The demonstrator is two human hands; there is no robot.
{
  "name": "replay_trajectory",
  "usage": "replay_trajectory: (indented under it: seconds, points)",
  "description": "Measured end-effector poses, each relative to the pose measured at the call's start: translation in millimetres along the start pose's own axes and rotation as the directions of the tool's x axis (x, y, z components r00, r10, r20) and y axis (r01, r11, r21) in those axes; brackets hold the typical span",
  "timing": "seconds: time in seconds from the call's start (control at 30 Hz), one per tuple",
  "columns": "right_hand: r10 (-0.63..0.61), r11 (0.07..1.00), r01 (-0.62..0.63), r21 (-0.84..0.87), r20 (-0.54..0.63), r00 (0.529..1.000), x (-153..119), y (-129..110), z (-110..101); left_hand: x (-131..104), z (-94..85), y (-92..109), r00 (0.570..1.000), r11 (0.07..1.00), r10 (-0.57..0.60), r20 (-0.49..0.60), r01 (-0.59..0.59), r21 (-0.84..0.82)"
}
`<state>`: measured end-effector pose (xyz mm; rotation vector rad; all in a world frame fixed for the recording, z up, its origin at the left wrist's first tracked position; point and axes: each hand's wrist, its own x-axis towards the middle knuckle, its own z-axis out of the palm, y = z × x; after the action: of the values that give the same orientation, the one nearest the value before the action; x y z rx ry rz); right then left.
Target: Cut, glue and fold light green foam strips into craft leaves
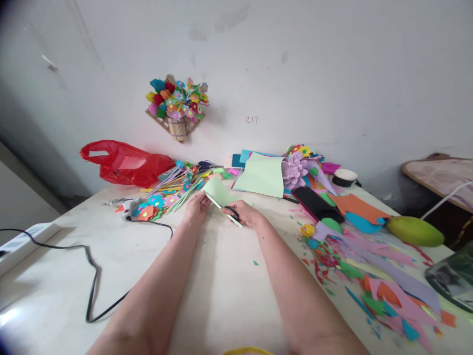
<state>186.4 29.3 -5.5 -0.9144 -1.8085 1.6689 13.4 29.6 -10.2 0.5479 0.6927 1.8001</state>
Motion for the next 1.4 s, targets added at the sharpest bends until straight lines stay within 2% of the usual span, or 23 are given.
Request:
replay_trajectory:
  seconds: [0.6,1.03,1.4]
  points:
    - [0.022,1.0,-0.022,0.016,-0.008,1.0,-2.5,-3.8,2.4,1.0,-0.7,2.7,0.999,1.0,0.005,-0.041,-0.005,-0.018]
    - [0.019,1.0,-0.018,0.018,-0.005,1.0,-1.8,-4.1,1.9,-1.6,0.9,0.2,1.0,1.0,0.019,0.008,-0.019,0.005]
    - [-0.001,1.0,0.001,0.03,-0.007,1.0,0.1,-0.4,1.8,0.3,0.1,-0.6,1.0,1.0,-0.002,-0.021,0.002,-0.022]
